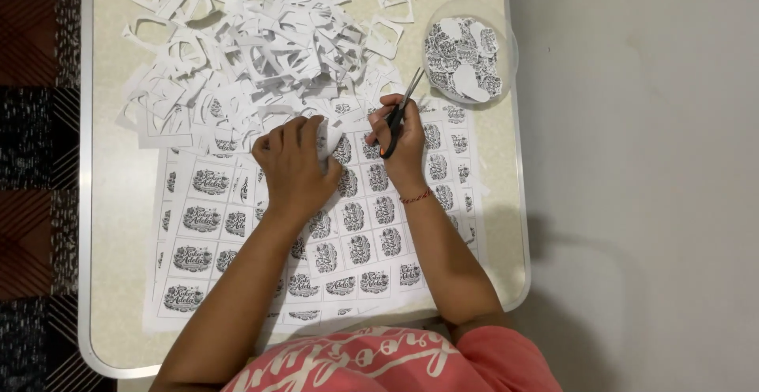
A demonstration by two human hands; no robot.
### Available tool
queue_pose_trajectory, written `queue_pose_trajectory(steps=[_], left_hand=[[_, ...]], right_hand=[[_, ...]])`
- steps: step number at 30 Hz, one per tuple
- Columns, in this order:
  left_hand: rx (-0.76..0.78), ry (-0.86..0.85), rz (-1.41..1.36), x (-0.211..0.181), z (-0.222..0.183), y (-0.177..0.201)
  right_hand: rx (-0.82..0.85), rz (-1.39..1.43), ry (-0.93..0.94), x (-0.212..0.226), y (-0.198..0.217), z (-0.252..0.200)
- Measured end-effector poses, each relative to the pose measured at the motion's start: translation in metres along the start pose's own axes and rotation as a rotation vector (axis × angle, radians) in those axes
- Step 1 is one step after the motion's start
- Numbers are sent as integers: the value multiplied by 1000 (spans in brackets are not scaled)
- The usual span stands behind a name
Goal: Cutting out small printed designs from a large sheet of paper using scissors.
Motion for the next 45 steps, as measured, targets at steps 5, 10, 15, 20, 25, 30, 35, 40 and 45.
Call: queue_pose_trajectory(steps=[5,10,15,20,25,30,35,40,45], left_hand=[[-110,-2,-55,2,0,2],[-156,-19,-95,-4,0,7],[-154,-69,-96,-9,-3,4],[-121,-75,-139,-8,-3,-2],[-97,-68,-180,-13,-2,8],[-53,-32,-244,-23,1,29],[-90,-3,-351,-15,-2,31],[32,155,-810,-33,4,53],[158,362,-1223,-9,21,17]], right_hand=[[28,46,-3,-2,2,-1],[56,33,20,1,-1,-7],[220,-209,27,35,-23,-17],[269,-105,-65,8,-15,-12],[299,-5,-120,2,-6,-7],[202,227,-161,-3,9,1],[141,283,-127,25,8,-3],[157,253,-113,38,4,-4],[340,143,-81,33,-10,5]])
Point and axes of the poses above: each hand's wrist, its own z-axis towards the middle knuckle, its own y-axis out of the back of the hand, x = y × z, the point moved 4 cm from there along z, towards the middle knuckle, and after that the axes turned 1 degree about -x, right-handed, at the moved point
